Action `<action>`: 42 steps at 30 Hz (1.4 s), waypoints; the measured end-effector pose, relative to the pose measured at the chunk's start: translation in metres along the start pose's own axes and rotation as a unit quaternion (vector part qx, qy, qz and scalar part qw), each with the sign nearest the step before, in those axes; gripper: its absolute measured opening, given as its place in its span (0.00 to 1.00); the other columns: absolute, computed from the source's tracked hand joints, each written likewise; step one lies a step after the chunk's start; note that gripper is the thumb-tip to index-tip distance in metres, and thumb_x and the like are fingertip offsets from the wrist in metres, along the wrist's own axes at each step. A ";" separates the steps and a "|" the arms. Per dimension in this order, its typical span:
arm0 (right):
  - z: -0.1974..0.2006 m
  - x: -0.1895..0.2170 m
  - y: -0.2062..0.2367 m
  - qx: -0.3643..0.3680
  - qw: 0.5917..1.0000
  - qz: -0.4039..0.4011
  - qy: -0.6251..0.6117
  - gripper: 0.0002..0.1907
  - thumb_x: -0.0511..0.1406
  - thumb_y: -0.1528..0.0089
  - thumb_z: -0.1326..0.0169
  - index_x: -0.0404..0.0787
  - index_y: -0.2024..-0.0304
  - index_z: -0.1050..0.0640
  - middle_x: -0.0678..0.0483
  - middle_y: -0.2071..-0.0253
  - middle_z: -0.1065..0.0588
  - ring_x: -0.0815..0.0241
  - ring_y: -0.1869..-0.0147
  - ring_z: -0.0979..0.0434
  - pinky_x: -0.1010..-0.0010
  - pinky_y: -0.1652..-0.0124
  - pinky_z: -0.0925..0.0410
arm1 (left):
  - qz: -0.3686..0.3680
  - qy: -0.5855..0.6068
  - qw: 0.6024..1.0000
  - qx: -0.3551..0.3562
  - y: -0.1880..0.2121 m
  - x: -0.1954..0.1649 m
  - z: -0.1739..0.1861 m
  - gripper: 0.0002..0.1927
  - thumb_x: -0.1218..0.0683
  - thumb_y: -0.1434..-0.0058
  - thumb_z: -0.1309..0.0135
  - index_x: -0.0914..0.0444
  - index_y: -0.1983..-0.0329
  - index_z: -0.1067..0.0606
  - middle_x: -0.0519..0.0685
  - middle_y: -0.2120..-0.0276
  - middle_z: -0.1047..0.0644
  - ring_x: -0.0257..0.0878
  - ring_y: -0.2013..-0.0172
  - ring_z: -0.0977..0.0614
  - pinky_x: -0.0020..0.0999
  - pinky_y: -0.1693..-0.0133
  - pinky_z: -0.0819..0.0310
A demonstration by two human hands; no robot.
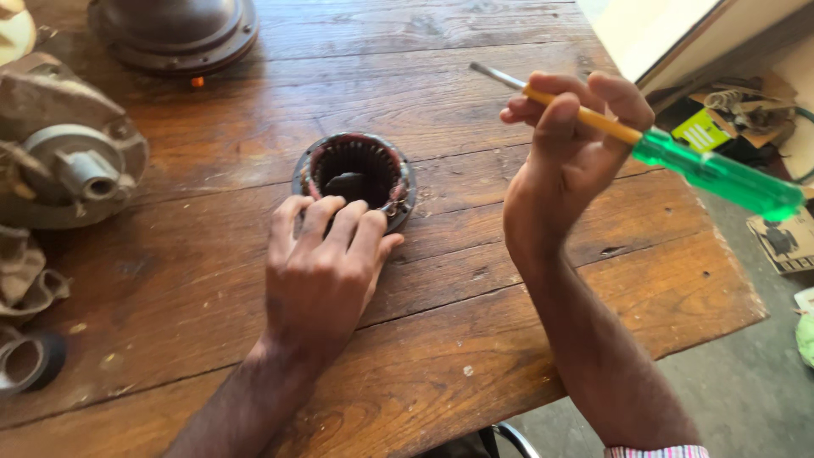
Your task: The person removes old wire ties and loose wire loops from an electric motor stator on a wooden workbench, pulling each loop free by hand and setting the wires aside, and occasionally pries at the stator with a screwdriver.
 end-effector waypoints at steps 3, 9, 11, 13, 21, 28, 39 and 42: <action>-0.017 0.018 0.015 0.043 0.997 -0.023 -0.064 0.17 0.47 0.19 0.56 0.42 0.42 0.40 0.43 0.57 0.23 0.54 0.63 0.22 0.66 0.62 0.24 | 0.017 0.085 0.996 0.003 0.004 0.013 -0.003 0.20 0.47 0.41 0.30 0.62 0.54 0.25 0.48 0.61 0.22 0.45 0.53 0.22 0.50 0.45 0.34; -0.041 0.033 0.044 0.107 0.984 -0.089 -0.111 0.22 0.53 0.23 0.58 0.40 0.50 0.39 0.46 0.65 0.28 0.56 0.69 0.22 0.70 0.72 0.25 | 0.061 0.174 0.981 -0.056 0.012 0.035 -0.009 0.29 0.45 0.46 0.27 0.61 0.50 0.29 0.53 0.47 0.26 0.50 0.45 0.27 0.48 0.42 0.36; -0.048 0.034 0.049 0.141 0.982 -0.084 -0.092 0.24 0.54 0.23 0.58 0.40 0.50 0.39 0.42 0.66 0.25 0.57 0.69 0.21 0.70 0.71 0.24 | 0.069 0.186 0.979 -0.052 0.016 0.037 -0.013 0.29 0.46 0.45 0.26 0.62 0.49 0.29 0.53 0.46 0.27 0.50 0.43 0.28 0.47 0.41 0.36; -0.054 0.033 0.053 0.165 0.981 -0.075 -0.071 0.25 0.54 0.25 0.58 0.40 0.50 0.40 0.40 0.67 0.25 0.57 0.69 0.22 0.70 0.70 0.24 | 0.071 0.189 0.978 -0.048 0.019 0.039 -0.017 0.29 0.47 0.44 0.26 0.62 0.48 0.29 0.53 0.45 0.27 0.50 0.42 0.29 0.47 0.40 0.36; -0.057 0.028 0.054 0.180 0.981 -0.048 -0.053 0.24 0.53 0.25 0.57 0.39 0.49 0.40 0.42 0.68 0.25 0.55 0.69 0.19 0.70 0.71 0.23 | 0.056 0.178 0.981 -0.043 0.024 0.038 -0.027 0.30 0.43 0.39 0.28 0.61 0.45 0.30 0.52 0.44 0.29 0.48 0.40 0.31 0.46 0.37 0.37; -0.051 0.020 0.055 0.174 0.980 -0.067 -0.066 0.23 0.51 0.23 0.55 0.39 0.48 0.41 0.43 0.65 0.27 0.55 0.66 0.18 0.67 0.68 0.23 | 0.062 0.174 0.982 -0.031 0.026 0.039 -0.030 0.29 0.43 0.38 0.29 0.61 0.44 0.30 0.51 0.43 0.30 0.47 0.38 0.31 0.46 0.35 0.38; -0.058 0.009 0.044 0.205 0.970 -0.100 -0.078 0.21 0.50 0.24 0.56 0.40 0.49 0.41 0.49 0.68 0.29 0.55 0.67 0.17 0.67 0.71 0.25 | 0.063 0.178 0.981 -0.034 0.026 0.038 -0.032 0.29 0.43 0.38 0.29 0.61 0.44 0.30 0.52 0.43 0.31 0.47 0.37 0.32 0.47 0.34 0.39; -0.057 -0.008 0.041 0.217 0.954 -0.160 -0.128 0.19 0.48 0.22 0.57 0.40 0.49 0.41 0.50 0.66 0.31 0.55 0.64 0.17 0.65 0.70 0.25 | 0.070 0.182 0.980 -0.029 0.026 0.038 -0.033 0.29 0.43 0.39 0.29 0.61 0.45 0.30 0.52 0.43 0.30 0.47 0.38 0.32 0.47 0.35 0.39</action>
Point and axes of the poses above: each hand's wrist, its own y-axis away from the middle knuckle, its own z-axis out of the back of the hand, x = y × z, the point moved 8 cm from there along -y, towards the middle knuckle
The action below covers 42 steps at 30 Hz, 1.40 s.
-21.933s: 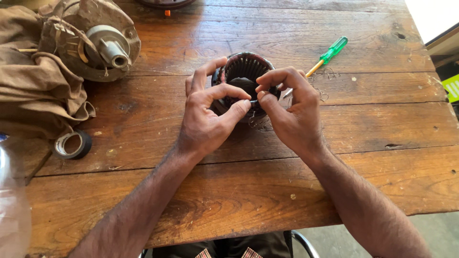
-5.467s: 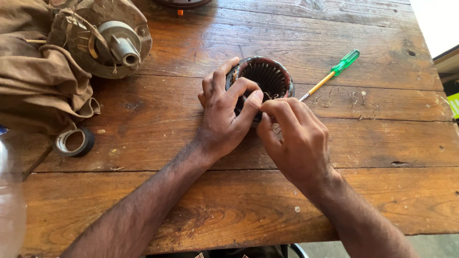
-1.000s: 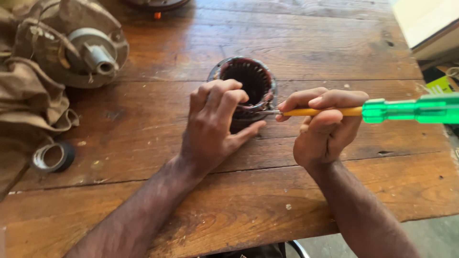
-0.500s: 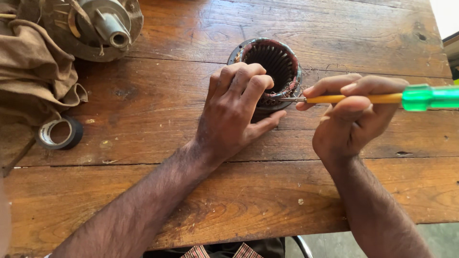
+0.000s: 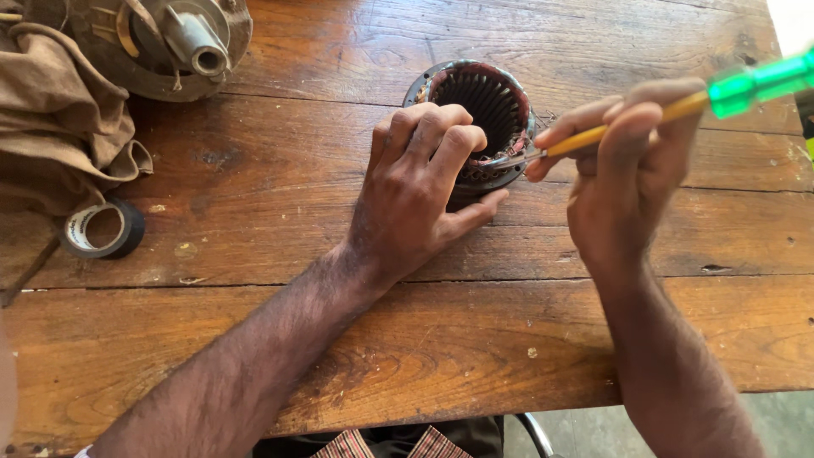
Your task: The person removes old wire ties and loose wire loops from an electric motor stator on a wooden workbench, pulling each loop free by hand and setting the wires aside, and occasionally pries at the stator with a screwdriver.
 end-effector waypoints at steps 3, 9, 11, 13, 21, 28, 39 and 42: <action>0.005 -0.011 0.005 0.009 0.996 -0.062 -0.065 0.17 0.47 0.19 0.57 0.40 0.47 0.41 0.50 0.64 0.32 0.55 0.59 0.18 0.63 0.65 0.23 | 0.002 0.002 1.000 -0.003 -0.001 0.000 0.000 0.29 0.44 0.39 0.29 0.61 0.45 0.30 0.52 0.43 0.30 0.48 0.38 0.32 0.48 0.34 0.39; 0.003 -0.005 0.006 0.000 0.999 -0.041 -0.032 0.17 0.46 0.19 0.56 0.40 0.47 0.41 0.48 0.66 0.28 0.55 0.61 0.18 0.63 0.67 0.21 | 0.000 0.008 1.000 -0.004 -0.002 -0.001 0.002 0.29 0.45 0.40 0.29 0.61 0.45 0.30 0.52 0.44 0.30 0.48 0.38 0.32 0.48 0.35 0.38; 0.002 -0.002 0.004 -0.003 0.999 -0.028 -0.016 0.17 0.46 0.20 0.56 0.40 0.49 0.41 0.48 0.68 0.27 0.55 0.63 0.18 0.63 0.68 0.21 | 0.002 0.007 1.000 -0.004 -0.002 -0.001 0.002 0.29 0.45 0.40 0.29 0.61 0.45 0.30 0.52 0.44 0.30 0.48 0.38 0.32 0.48 0.35 0.38; 0.002 -0.003 0.004 -0.002 0.999 -0.030 -0.018 0.18 0.46 0.20 0.55 0.40 0.49 0.41 0.48 0.68 0.27 0.55 0.64 0.18 0.63 0.68 0.21 | 0.002 0.006 1.000 -0.005 -0.002 -0.001 0.002 0.29 0.45 0.40 0.29 0.61 0.45 0.30 0.52 0.44 0.30 0.47 0.38 0.32 0.47 0.35 0.38; 0.011 -0.020 0.004 -0.021 0.992 -0.065 -0.107 0.19 0.45 0.20 0.51 0.36 0.51 0.36 0.48 0.66 0.29 0.51 0.61 0.17 0.59 0.67 0.20 | 0.005 0.012 1.000 -0.005 -0.002 -0.001 0.003 0.29 0.45 0.41 0.29 0.61 0.45 0.30 0.52 0.44 0.30 0.48 0.38 0.31 0.48 0.35 0.39; 0.006 -0.002 0.001 0.012 0.999 -0.025 -0.038 0.22 0.47 0.23 0.51 0.34 0.52 0.37 0.46 0.68 0.28 0.53 0.63 0.17 0.62 0.68 0.22 | 0.000 0.014 1.000 -0.008 -0.002 -0.001 0.003 0.29 0.45 0.40 0.29 0.61 0.45 0.30 0.52 0.44 0.30 0.48 0.38 0.31 0.48 0.36 0.39; 0.005 -0.017 -0.012 -0.044 0.996 -0.076 0.034 0.25 0.50 0.22 0.53 0.34 0.58 0.36 0.51 0.73 0.34 0.57 0.79 0.24 0.67 0.78 0.29 | 0.004 0.029 0.999 -0.016 -0.005 0.002 -0.001 0.30 0.45 0.43 0.28 0.61 0.46 0.30 0.52 0.46 0.29 0.48 0.40 0.31 0.49 0.38 0.37; 0.002 -0.022 -0.016 -0.025 0.994 -0.106 0.015 0.28 0.53 0.23 0.53 0.35 0.64 0.36 0.52 0.76 0.35 0.59 0.81 0.27 0.69 0.80 0.32 | 0.002 0.029 0.999 -0.018 -0.006 0.002 -0.001 0.29 0.45 0.43 0.28 0.61 0.47 0.30 0.51 0.47 0.29 0.48 0.41 0.30 0.49 0.39 0.37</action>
Point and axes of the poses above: each hand's wrist, its own y-axis away from the middle knuckle, its own z-axis out of the back of the hand, x = y × z, the point moved 8 cm from there along -y, towards the middle knuckle
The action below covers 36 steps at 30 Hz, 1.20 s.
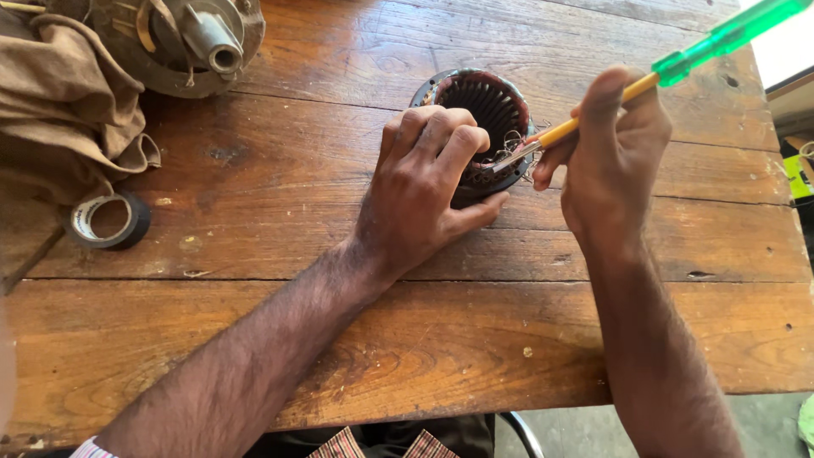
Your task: The person removes old wire ties and loose wire loops from an electric motor stator on a wooden workbench, pulling each loop free by hand and setting the wires aside, and occasionally pries at the stator with a screwdriver.
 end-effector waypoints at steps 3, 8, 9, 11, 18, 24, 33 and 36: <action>-0.002 -0.002 -0.004 -0.008 0.999 -0.041 0.008 0.31 0.54 0.23 0.54 0.37 0.69 0.36 0.54 0.80 0.36 0.62 0.83 0.29 0.72 0.83 0.35 | -0.005 -0.005 1.000 0.001 0.000 -0.001 0.001 0.28 0.46 0.42 0.29 0.62 0.47 0.30 0.51 0.48 0.28 0.48 0.42 0.29 0.49 0.39 0.37; -0.010 0.015 -0.007 -0.003 0.996 -0.047 0.081 0.27 0.53 0.23 0.55 0.40 0.66 0.35 0.55 0.82 0.35 0.64 0.85 0.30 0.73 0.84 0.36 | -0.014 -0.008 1.000 -0.003 -0.003 -0.002 0.004 0.29 0.45 0.43 0.29 0.62 0.47 0.30 0.52 0.49 0.28 0.48 0.42 0.28 0.49 0.38 0.37; -0.013 0.022 -0.007 0.005 0.996 -0.033 0.086 0.26 0.52 0.23 0.54 0.39 0.66 0.35 0.54 0.81 0.35 0.64 0.84 0.30 0.74 0.84 0.35 | -0.016 -0.010 1.000 -0.005 -0.003 -0.003 0.005 0.29 0.44 0.43 0.29 0.62 0.47 0.30 0.52 0.49 0.28 0.48 0.42 0.28 0.49 0.37 0.37; -0.017 0.035 -0.004 0.015 0.995 -0.010 0.100 0.26 0.51 0.22 0.53 0.39 0.65 0.35 0.53 0.79 0.33 0.65 0.82 0.28 0.76 0.85 0.35 | -0.016 -0.014 1.000 -0.008 -0.003 -0.003 0.006 0.29 0.44 0.43 0.29 0.62 0.47 0.29 0.51 0.49 0.28 0.48 0.42 0.28 0.49 0.37 0.37; -0.013 0.048 0.007 -0.036 0.987 0.027 0.152 0.26 0.47 0.21 0.48 0.38 0.67 0.35 0.50 0.81 0.31 0.63 0.82 0.25 0.76 0.84 0.33 | -0.012 -0.006 1.000 0.004 -0.002 -0.002 0.004 0.28 0.44 0.43 0.29 0.62 0.49 0.29 0.52 0.49 0.27 0.49 0.42 0.28 0.48 0.39 0.37; -0.013 0.052 0.008 -0.066 0.981 0.074 0.164 0.26 0.44 0.21 0.46 0.38 0.69 0.36 0.49 0.83 0.32 0.62 0.81 0.23 0.73 0.81 0.33 | -0.019 -0.013 1.000 -0.002 -0.002 -0.003 0.004 0.28 0.44 0.43 0.29 0.62 0.48 0.29 0.52 0.50 0.27 0.49 0.42 0.28 0.49 0.39 0.37; -0.027 0.036 -0.032 0.062 0.982 -0.030 0.177 0.22 0.45 0.22 0.49 0.36 0.65 0.28 0.49 0.81 0.28 0.67 0.83 0.26 0.78 0.85 0.32 | -0.019 -0.005 1.000 -0.002 -0.003 0.000 -0.001 0.28 0.43 0.42 0.29 0.62 0.49 0.28 0.52 0.50 0.27 0.49 0.43 0.28 0.50 0.38 0.37; -0.028 0.022 -0.043 0.093 0.968 -0.118 0.201 0.21 0.46 0.26 0.50 0.37 0.66 0.27 0.52 0.80 0.28 0.69 0.84 0.29 0.79 0.86 0.35 | -0.014 -0.002 1.000 -0.001 -0.003 0.001 0.001 0.27 0.45 0.43 0.30 0.62 0.49 0.28 0.51 0.49 0.27 0.48 0.43 0.27 0.49 0.38 0.36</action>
Point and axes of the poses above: each hand's wrist, its own y-axis away from the middle knuckle, its own z-axis out of the back of the hand, x = y × z, the point moved 8 cm from there along -y, towards the middle knuckle
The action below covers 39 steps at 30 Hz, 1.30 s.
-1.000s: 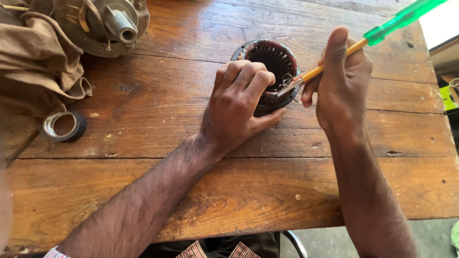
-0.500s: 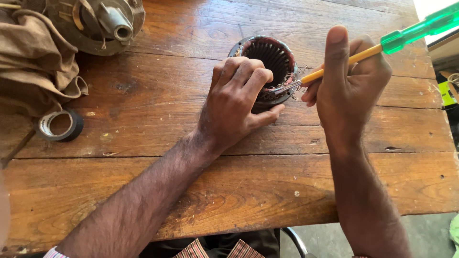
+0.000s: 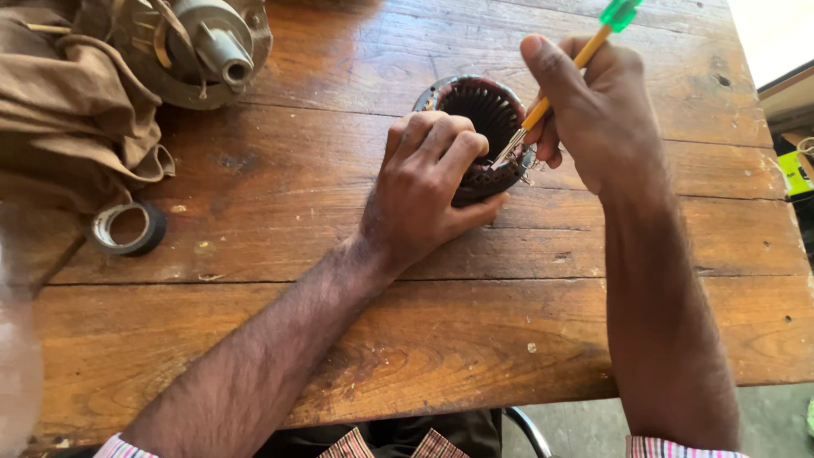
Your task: The person removes old wire ties and loose wire loops from an electric motor stator on a wooden workbench, pulling each loop free by hand and setting the wires aside, and occasionally pries at the stator with a screwdriver.
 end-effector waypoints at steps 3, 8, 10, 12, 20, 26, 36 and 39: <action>-0.006 -0.003 -0.008 0.023 0.999 -0.047 0.009 0.20 0.47 0.27 0.49 0.39 0.66 0.27 0.53 0.80 0.28 0.70 0.84 0.30 0.79 0.85 0.36 | -0.007 -0.008 1.000 -0.011 0.000 -0.002 0.004 0.25 0.46 0.42 0.30 0.61 0.50 0.28 0.51 0.49 0.27 0.47 0.42 0.27 0.50 0.35 0.37; -0.031 -0.008 -0.002 0.081 0.968 -0.060 0.231 0.25 0.48 0.28 0.50 0.38 0.73 0.25 0.53 0.83 0.30 0.67 0.84 0.31 0.78 0.85 0.35 | -0.004 -0.007 1.000 0.000 0.001 -0.002 0.003 0.26 0.46 0.43 0.30 0.62 0.49 0.28 0.51 0.49 0.27 0.48 0.42 0.28 0.50 0.37 0.37; -0.026 0.003 0.013 0.020 0.983 0.034 0.180 0.26 0.46 0.24 0.52 0.38 0.73 0.27 0.53 0.82 0.30 0.67 0.82 0.32 0.77 0.84 0.39 | -0.009 -0.010 1.000 0.007 0.001 -0.001 0.002 0.25 0.46 0.42 0.30 0.61 0.49 0.27 0.50 0.48 0.27 0.47 0.42 0.28 0.49 0.36 0.37; -0.017 0.005 0.027 -0.029 0.988 0.083 0.126 0.25 0.45 0.22 0.52 0.38 0.70 0.27 0.54 0.80 0.30 0.68 0.81 0.30 0.77 0.83 0.39 | -0.004 -0.006 1.000 0.006 0.002 0.000 0.002 0.25 0.46 0.41 0.30 0.60 0.48 0.27 0.49 0.48 0.27 0.47 0.40 0.28 0.48 0.36 0.36; 0.028 -0.009 0.054 -0.222 0.959 0.169 -0.052 0.22 0.43 0.19 0.52 0.37 0.65 0.29 0.52 0.81 0.31 0.63 0.83 0.27 0.73 0.81 0.34 | -0.018 -0.005 1.000 0.004 0.004 0.000 -0.001 0.30 0.42 0.42 0.27 0.61 0.49 0.29 0.51 0.49 0.27 0.47 0.42 0.28 0.48 0.37 0.37; 0.020 -0.006 0.078 -0.242 0.932 0.258 -0.077 0.23 0.44 0.17 0.53 0.36 0.63 0.35 0.48 0.80 0.34 0.57 0.81 0.25 0.70 0.79 0.34 | -0.014 -0.008 1.000 0.006 0.004 0.000 0.000 0.30 0.42 0.43 0.27 0.61 0.51 0.30 0.50 0.50 0.27 0.46 0.43 0.28 0.47 0.38 0.37; 0.012 -0.003 0.072 -0.199 0.948 0.240 -0.059 0.24 0.45 0.18 0.51 0.35 0.63 0.34 0.47 0.78 0.28 0.60 0.80 0.25 0.72 0.78 0.33 | -0.012 -0.011 1.000 0.011 0.005 -0.001 0.000 0.30 0.42 0.42 0.27 0.61 0.49 0.30 0.50 0.49 0.28 0.46 0.43 0.29 0.47 0.38 0.37; 0.014 -0.008 0.068 -0.180 0.958 0.214 -0.067 0.25 0.45 0.18 0.51 0.35 0.63 0.34 0.46 0.77 0.28 0.59 0.78 0.24 0.72 0.79 0.31 | -0.011 -0.013 1.000 0.011 0.005 -0.001 0.000 0.29 0.42 0.41 0.28 0.61 0.50 0.30 0.50 0.49 0.28 0.46 0.42 0.29 0.47 0.38 0.38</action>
Point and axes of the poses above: each hand's wrist, its own y-axis away from the middle knuckle, its own z-axis out of the back of the hand, x = y × z, the point moved 8 cm from there along -y, towards the middle knuckle
